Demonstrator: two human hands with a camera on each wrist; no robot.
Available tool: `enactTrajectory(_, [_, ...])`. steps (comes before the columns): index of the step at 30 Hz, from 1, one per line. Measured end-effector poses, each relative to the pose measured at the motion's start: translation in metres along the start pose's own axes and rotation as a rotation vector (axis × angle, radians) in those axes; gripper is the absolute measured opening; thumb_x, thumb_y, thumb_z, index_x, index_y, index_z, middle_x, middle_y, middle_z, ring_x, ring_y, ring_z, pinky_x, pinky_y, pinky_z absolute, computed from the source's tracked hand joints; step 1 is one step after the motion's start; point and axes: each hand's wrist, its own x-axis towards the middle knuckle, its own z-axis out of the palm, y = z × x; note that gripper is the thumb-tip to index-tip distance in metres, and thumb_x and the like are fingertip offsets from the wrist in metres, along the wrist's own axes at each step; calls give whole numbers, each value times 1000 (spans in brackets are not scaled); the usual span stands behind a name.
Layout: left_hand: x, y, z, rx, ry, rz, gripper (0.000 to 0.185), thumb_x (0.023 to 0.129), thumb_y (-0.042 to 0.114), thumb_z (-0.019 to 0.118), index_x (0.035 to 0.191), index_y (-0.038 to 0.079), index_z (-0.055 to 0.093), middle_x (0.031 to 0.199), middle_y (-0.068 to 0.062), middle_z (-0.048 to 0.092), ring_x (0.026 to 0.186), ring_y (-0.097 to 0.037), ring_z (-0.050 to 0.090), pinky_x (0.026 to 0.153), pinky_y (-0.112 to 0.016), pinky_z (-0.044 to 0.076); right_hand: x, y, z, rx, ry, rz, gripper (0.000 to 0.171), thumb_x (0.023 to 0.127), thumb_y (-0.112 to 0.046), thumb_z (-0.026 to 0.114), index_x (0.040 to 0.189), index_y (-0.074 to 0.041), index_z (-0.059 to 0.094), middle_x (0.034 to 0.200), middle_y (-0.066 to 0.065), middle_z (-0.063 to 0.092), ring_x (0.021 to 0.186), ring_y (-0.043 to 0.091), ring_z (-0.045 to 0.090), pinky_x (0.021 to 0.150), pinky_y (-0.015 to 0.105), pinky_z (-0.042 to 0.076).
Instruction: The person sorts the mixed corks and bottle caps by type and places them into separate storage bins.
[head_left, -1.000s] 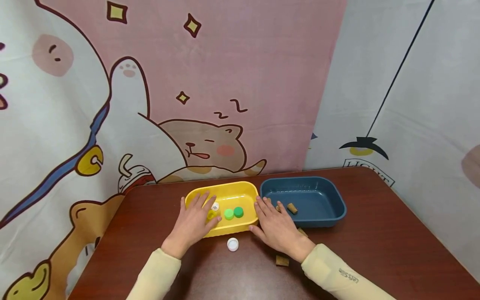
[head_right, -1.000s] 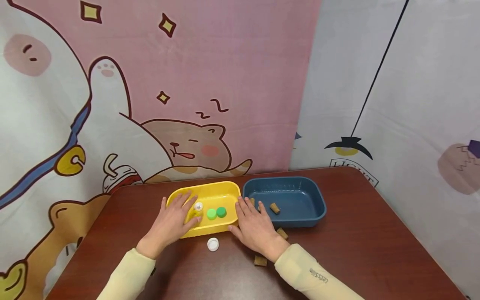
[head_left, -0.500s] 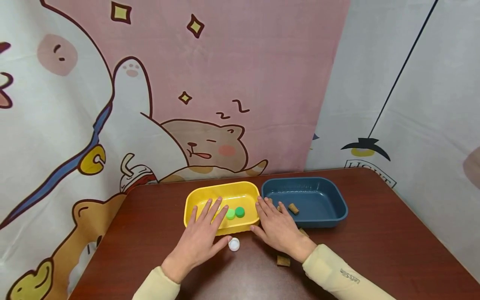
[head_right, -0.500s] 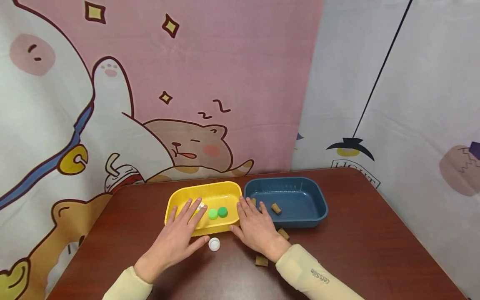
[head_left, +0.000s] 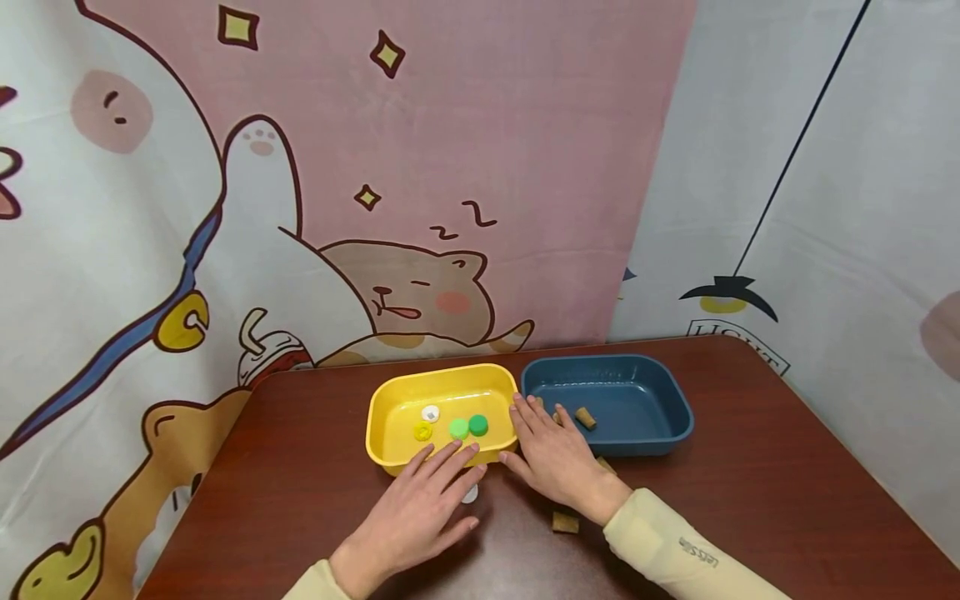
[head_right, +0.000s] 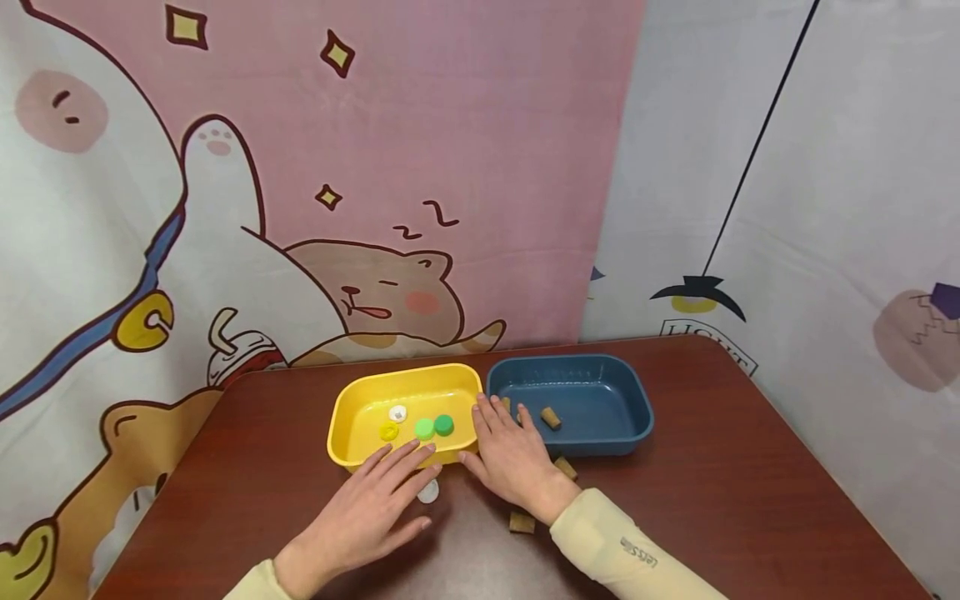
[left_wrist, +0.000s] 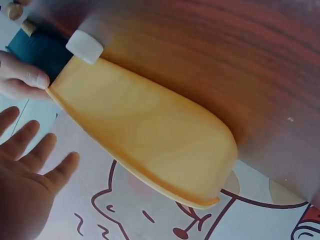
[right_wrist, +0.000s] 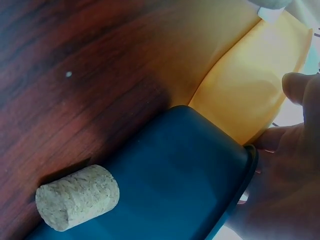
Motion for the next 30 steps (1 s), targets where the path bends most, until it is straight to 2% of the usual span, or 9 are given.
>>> enactTrajectory(4, [-3, 2, 3, -5, -5, 59, 59, 93, 52, 72, 141, 20, 62, 149, -1, 57, 138, -22, 52, 111, -48, 45, -1, 1, 0, 6, -2, 2, 75, 104, -55, 54, 153, 2, 47, 162, 18, 39, 146, 35, 43, 114, 62, 35])
enactTrajectory(10, [-4, 3, 9, -24, -70, 87, 59, 94, 53, 71, 140, 17, 62, 142, -1, 61, 128, -19, 57, 107, -43, 49, -1, 1, 1, 5, -16, 5, 75, 105, -55, 52, 153, 2, 46, 163, 18, 37, 147, 35, 41, 115, 62, 34])
enactTrajectory(14, [-4, 3, 13, -32, -129, 70, 62, 96, 58, 66, 142, 16, 61, 144, -3, 59, 130, -21, 57, 106, -44, 49, -1, 1, 0, 10, -23, 10, 75, 105, -55, 52, 154, 1, 46, 163, 18, 37, 148, 34, 40, 116, 62, 33])
enactTrajectory(20, [-2, 4, 17, -84, -289, -4, 71, 99, 67, 54, 149, 16, 56, 154, -8, 52, 139, -24, 52, 109, -48, 47, -1, 1, 1, 18, -28, 6, 74, 105, -54, 53, 154, 1, 46, 163, 18, 37, 148, 35, 40, 115, 62, 33])
enactTrajectory(23, [-1, 4, 17, -104, -346, -26, 74, 99, 70, 50, 150, 17, 55, 156, -8, 50, 141, -24, 50, 110, -49, 46, 0, 1, 1, 10, -25, 2, 75, 104, -55, 52, 154, 1, 46, 163, 18, 37, 148, 34, 41, 115, 63, 33])
enactTrajectory(26, [-2, 5, 17, -101, -354, -20, 71, 99, 67, 54, 149, 18, 56, 155, -7, 51, 139, -23, 51, 109, -49, 46, 0, 0, 0, 5, -21, 1, 76, 104, -56, 52, 154, 1, 46, 163, 17, 38, 148, 34, 41, 115, 62, 33])
enactTrajectory(30, [-3, 4, 17, -66, -294, 34, 60, 96, 53, 69, 144, 18, 60, 145, -3, 60, 130, -19, 58, 106, -44, 49, 0, 1, 0, 3, -21, 3, 76, 104, -56, 51, 154, 0, 46, 163, 17, 38, 148, 33, 41, 116, 62, 33])
